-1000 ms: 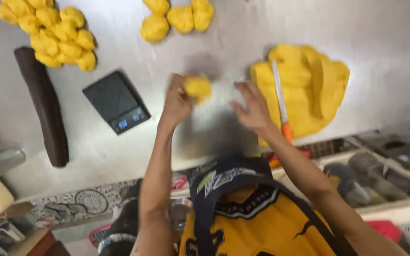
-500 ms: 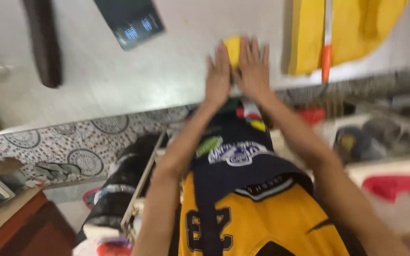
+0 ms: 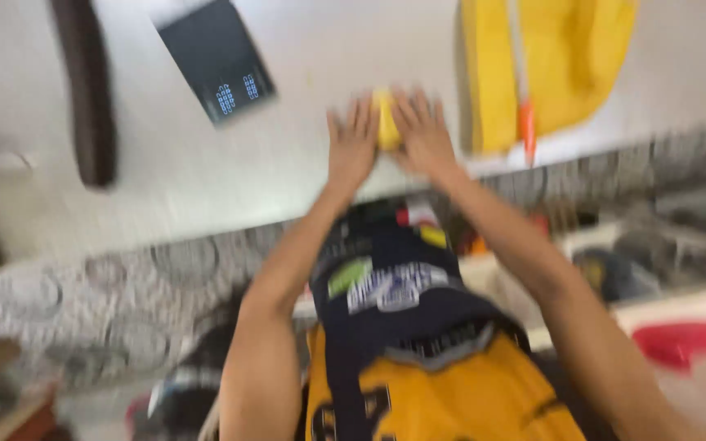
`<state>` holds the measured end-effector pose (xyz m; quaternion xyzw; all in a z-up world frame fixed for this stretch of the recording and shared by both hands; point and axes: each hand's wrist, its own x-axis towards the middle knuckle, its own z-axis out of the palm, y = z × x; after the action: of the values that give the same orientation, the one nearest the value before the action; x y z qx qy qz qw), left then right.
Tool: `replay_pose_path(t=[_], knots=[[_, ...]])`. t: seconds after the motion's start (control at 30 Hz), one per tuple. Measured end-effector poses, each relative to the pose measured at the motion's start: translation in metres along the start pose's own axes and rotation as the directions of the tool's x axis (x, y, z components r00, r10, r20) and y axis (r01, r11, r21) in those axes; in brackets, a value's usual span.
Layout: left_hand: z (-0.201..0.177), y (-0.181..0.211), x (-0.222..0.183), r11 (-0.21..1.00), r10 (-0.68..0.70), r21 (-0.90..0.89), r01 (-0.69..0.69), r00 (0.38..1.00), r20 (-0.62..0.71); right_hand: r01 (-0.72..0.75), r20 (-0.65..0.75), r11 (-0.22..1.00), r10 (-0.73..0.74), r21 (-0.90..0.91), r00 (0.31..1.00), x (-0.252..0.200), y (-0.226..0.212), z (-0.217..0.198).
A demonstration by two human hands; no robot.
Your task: The person portions yellow dough with a knife and rolls the pieces into elongated strips before placing them on a baking tray.
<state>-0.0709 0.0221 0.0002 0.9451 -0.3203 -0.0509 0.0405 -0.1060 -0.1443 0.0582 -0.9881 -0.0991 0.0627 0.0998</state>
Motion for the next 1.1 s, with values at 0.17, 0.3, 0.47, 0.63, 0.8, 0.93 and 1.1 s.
replay_pose_path(t=[0.17,0.3,0.47,0.63,0.8,0.93,1.1], knots=[[0.0,0.021,0.005,0.99,0.002,-0.136,0.021,0.986,0.164,-0.041,0.04,0.999,0.042,-0.027,0.998,-0.01,-0.005,0.023],[0.013,0.009,-0.001,0.979,0.056,-0.202,-0.008,0.971,0.233,-0.054,0.123,0.998,0.051,0.022,0.991,-0.02,0.008,0.027],[0.033,-0.016,-0.026,0.885,0.137,-0.385,-0.26,0.938,-0.318,0.041,-0.082,0.995,-0.033,0.093,0.996,-0.03,0.002,0.031],[0.085,-0.026,-0.016,0.88,0.261,-0.367,-0.302,0.953,-0.156,0.13,-0.094,0.991,-0.129,0.006,0.987,-0.034,-0.01,0.012],[0.061,-0.028,-0.028,0.858,0.323,-0.388,-0.336,0.941,-0.101,0.143,-0.04,0.989,-0.144,-0.036,0.989,-0.035,-0.001,0.036],[0.057,-0.021,-0.042,0.846,0.287,-0.442,-0.297,0.954,-0.092,0.137,-0.051,0.99,-0.136,0.025,0.989,-0.05,-0.008,0.039],[0.015,-0.027,-0.047,0.828,0.289,-0.39,-0.403,0.903,-0.319,0.141,-0.119,0.987,-0.132,0.076,0.984,-0.051,-0.017,0.029]])
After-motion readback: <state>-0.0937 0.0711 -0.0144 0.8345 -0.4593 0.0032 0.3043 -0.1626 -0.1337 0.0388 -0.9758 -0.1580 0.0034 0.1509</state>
